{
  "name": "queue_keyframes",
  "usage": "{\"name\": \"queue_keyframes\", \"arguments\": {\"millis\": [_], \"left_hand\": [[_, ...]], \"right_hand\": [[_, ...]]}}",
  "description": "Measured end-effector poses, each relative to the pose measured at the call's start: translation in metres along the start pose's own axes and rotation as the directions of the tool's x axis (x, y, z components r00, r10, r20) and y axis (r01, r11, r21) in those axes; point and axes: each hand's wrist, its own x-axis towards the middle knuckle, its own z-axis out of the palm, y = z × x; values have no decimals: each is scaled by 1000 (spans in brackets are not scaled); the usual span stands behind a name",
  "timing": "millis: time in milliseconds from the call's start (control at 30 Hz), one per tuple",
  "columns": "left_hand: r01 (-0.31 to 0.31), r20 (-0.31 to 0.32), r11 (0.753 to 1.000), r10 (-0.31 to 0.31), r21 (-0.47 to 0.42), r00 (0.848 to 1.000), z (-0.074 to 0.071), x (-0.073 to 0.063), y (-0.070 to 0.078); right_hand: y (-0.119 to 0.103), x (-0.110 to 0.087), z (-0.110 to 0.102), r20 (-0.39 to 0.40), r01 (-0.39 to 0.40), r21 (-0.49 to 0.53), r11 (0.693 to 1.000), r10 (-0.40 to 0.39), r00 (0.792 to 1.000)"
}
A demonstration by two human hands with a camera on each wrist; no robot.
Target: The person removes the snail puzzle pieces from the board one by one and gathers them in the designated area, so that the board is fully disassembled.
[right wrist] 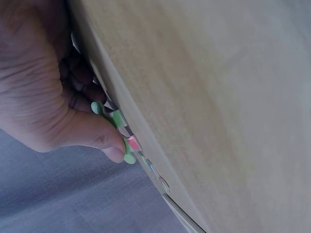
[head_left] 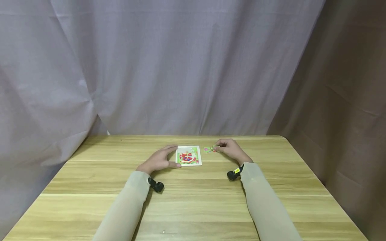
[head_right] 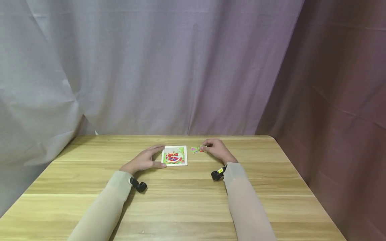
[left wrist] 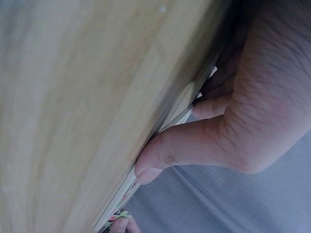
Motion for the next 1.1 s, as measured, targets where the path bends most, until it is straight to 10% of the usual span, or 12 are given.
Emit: {"name": "queue_keyframes", "arguments": {"millis": [1100], "left_hand": [[-6,-1,1000,6,7,1000,-1,-2,0]], "right_hand": [[-3,1,4,5,81,-43,996,-81,997]]}}
